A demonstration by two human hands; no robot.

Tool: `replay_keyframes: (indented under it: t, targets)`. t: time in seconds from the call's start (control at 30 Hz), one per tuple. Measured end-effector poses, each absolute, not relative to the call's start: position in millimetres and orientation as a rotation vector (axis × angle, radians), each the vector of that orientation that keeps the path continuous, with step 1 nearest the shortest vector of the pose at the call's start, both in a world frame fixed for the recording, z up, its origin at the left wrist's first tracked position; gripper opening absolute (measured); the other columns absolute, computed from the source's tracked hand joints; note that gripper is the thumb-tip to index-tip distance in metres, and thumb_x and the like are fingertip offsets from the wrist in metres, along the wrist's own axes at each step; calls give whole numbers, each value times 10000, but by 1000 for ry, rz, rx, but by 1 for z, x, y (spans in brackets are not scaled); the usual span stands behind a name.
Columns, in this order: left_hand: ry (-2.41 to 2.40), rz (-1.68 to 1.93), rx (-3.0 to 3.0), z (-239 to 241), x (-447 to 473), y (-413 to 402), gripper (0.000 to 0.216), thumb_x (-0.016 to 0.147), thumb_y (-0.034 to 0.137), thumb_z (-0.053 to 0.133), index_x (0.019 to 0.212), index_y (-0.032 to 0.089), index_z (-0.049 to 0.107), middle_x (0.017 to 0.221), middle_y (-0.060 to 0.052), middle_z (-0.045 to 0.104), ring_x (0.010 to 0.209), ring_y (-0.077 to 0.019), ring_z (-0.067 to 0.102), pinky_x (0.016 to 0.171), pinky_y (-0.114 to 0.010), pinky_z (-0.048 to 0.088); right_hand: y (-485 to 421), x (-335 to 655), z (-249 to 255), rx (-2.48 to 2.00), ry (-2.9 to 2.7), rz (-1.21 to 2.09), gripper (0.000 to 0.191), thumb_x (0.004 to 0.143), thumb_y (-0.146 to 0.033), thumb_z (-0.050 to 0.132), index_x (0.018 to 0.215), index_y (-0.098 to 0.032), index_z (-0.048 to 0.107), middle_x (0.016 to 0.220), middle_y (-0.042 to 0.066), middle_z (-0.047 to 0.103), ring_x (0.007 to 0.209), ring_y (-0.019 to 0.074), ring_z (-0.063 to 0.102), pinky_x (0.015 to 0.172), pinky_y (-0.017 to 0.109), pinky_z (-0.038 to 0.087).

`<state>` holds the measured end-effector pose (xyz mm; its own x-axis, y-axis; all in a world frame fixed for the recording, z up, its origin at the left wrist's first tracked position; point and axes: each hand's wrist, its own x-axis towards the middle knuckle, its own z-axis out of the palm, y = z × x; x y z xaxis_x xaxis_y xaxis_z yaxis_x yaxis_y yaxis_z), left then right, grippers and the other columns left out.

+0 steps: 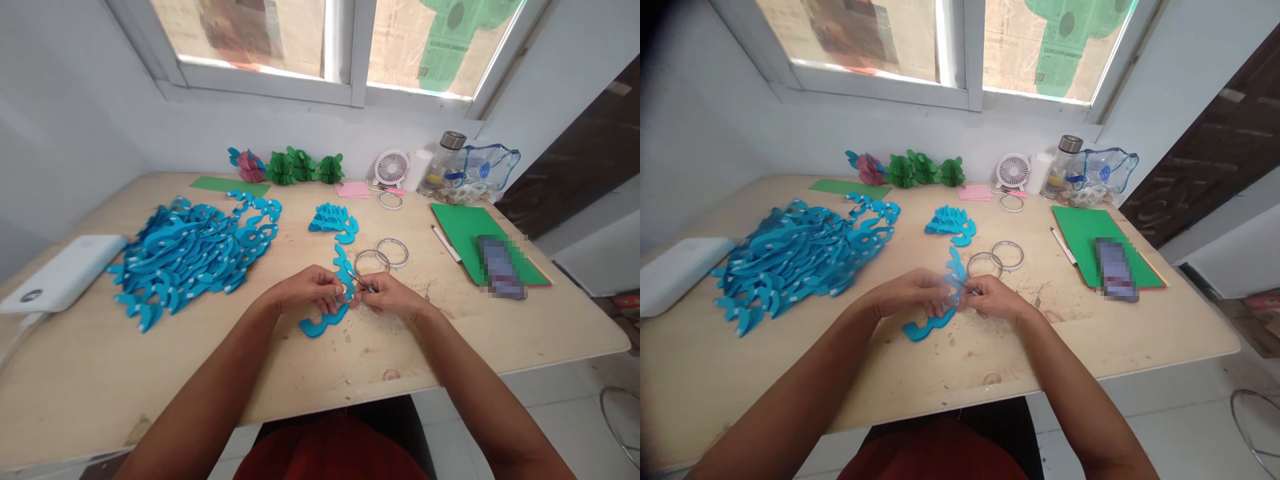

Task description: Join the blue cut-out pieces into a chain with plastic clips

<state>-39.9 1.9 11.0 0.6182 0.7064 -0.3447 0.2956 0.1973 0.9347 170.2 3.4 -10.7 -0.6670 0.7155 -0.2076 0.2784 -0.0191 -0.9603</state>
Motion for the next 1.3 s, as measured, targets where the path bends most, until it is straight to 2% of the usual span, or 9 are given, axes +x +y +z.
replay_keyframes:
  t: [0.47,0.7,0.87,1.0,1.13,1.3]
  targets:
    - [931,361,1319,6,-41,5,327,732,438,633,818,128,690,650,-56,682,622,-152,642,569,-233,486,1,168,-8,-1053,-1879,1653,93,780,-202,513,775,-141,583,624,-35,532,423,39,410,402,172,339]
    - [935,402,1237,3,-42,8,282,723,400,658,822,137,678,767,-75,705,644,-141,640,583,-230,497,2,168,-8,-1032,-1847,1652,90,786,-206,514,757,-139,566,587,-51,485,409,37,396,401,174,310]
    - [935,451,1202,2,-41,7,289,715,409,671,812,138,660,774,-76,701,660,-149,636,595,-246,506,3,167,-9,-1032,-1828,1596,131,790,-257,546,744,-137,569,522,-66,459,391,42,382,400,182,287]
    - [945,531,1184,3,-40,5,282,719,405,668,809,139,649,842,-85,704,663,-145,631,601,-256,508,5,167,-13,-1076,-1804,1545,157,801,-299,556,751,-150,547,520,-60,490,397,50,392,407,187,283]
    - [967,598,1198,3,-40,5,284,721,410,664,816,143,650,782,-72,697,653,-146,625,611,-268,511,8,167,-18,-1110,-1756,1517,178,803,-324,560,736,-165,516,556,-46,531,403,53,401,411,192,286]
    - [985,613,1261,3,-40,6,301,716,430,660,811,145,652,765,-63,686,662,-144,611,576,-242,486,9,166,-19,-1109,-1734,1514,208,801,-351,563,715,-173,498,515,-57,498,400,62,401,410,197,288]
